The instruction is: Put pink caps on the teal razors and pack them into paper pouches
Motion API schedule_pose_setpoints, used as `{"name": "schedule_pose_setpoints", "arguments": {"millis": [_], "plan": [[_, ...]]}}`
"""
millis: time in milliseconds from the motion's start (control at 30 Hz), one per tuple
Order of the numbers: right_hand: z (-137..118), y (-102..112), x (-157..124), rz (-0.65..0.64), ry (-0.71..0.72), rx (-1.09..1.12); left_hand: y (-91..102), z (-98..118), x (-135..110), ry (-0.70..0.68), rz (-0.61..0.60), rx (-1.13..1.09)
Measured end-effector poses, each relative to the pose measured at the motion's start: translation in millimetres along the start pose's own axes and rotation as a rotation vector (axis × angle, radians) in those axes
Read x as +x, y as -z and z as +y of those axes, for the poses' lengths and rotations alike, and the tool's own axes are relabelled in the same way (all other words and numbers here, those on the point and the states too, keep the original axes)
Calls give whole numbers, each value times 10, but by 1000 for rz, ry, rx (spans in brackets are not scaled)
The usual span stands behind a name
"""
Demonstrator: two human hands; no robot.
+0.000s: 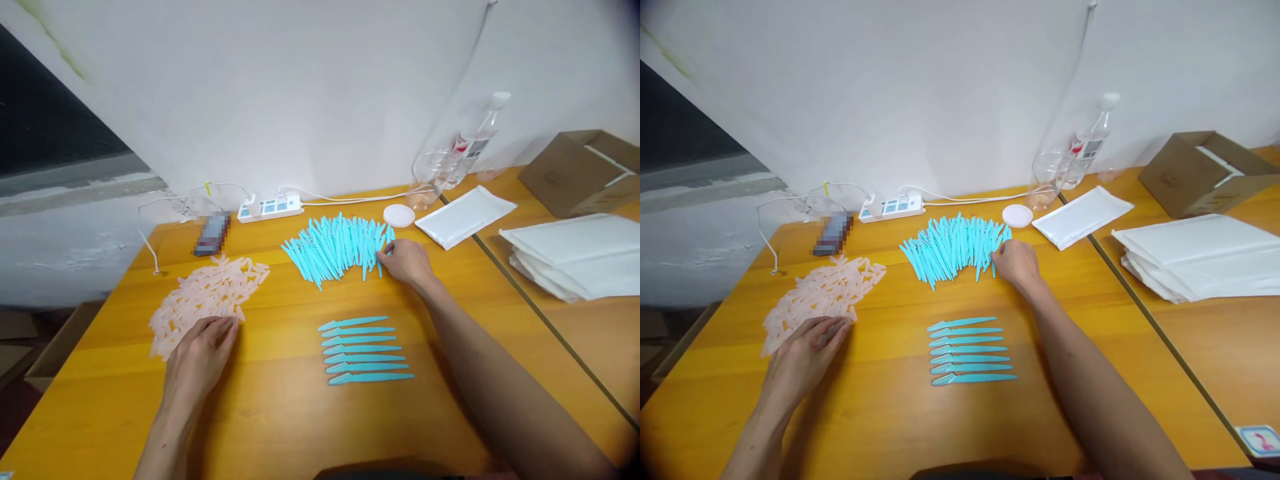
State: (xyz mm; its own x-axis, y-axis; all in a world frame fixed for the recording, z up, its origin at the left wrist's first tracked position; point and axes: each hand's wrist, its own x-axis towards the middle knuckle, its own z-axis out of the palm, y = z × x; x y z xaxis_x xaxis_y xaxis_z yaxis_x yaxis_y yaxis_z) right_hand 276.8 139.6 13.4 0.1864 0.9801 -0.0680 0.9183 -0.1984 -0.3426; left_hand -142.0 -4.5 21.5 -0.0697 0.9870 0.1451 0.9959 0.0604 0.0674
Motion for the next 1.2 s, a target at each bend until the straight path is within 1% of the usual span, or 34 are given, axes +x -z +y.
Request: {"name": "schedule_pose_setpoints", "arguments": {"millis": [100,233,300,367,400,467,500,533,633,700,767,833,900,967,1000,1067,1100,1133,1200], "plan": [[-31,-4,76,-64,-7,13,-15,-13,11,-3,-23,-82],[-2,56,72,-91,-67,124,-1,-47,13,17,-46,-150],[47,108,22,-53,-73,248,18,-97,16,29,-39,-165],[115,146,-57,-15,-58,458,43,-156,27,33,-30,-173],[149,153,-107,-18,-38,571,57,-181,36,28,-32,-178],[198,136,-226,-48,50,721,87,-209,66,-2,-50,-180],[206,113,-295,-54,111,741,101,-210,85,-25,-63,-173],[203,83,-370,-47,177,722,114,-203,105,-54,-76,-161],[139,-36,-598,-10,365,565,134,-165,161,-151,-109,-97],[85,-122,-723,-18,479,506,127,-152,186,-213,-135,-42],[47,-198,-805,-39,583,495,106,-160,203,-263,-152,3],[27,-252,-844,-67,653,501,78,-172,215,-308,-145,25],[18,-279,-857,-69,694,503,59,-157,220,-356,-126,-8],[10,-285,-865,-59,720,496,55,-77,215,-392,-107,-118],[6,-285,-870,-53,733,488,59,-6,208,-388,-101,-202],[-2,-285,-886,-31,765,474,74,201,192,-325,-128,-414],[-6,-288,-895,-15,786,473,81,328,186,-276,-166,-529],[-10,-292,-905,4,809,476,86,463,185,-229,-234,-642],[-17,-301,-921,42,854,490,86,729,199,-187,-371,-820]]}}
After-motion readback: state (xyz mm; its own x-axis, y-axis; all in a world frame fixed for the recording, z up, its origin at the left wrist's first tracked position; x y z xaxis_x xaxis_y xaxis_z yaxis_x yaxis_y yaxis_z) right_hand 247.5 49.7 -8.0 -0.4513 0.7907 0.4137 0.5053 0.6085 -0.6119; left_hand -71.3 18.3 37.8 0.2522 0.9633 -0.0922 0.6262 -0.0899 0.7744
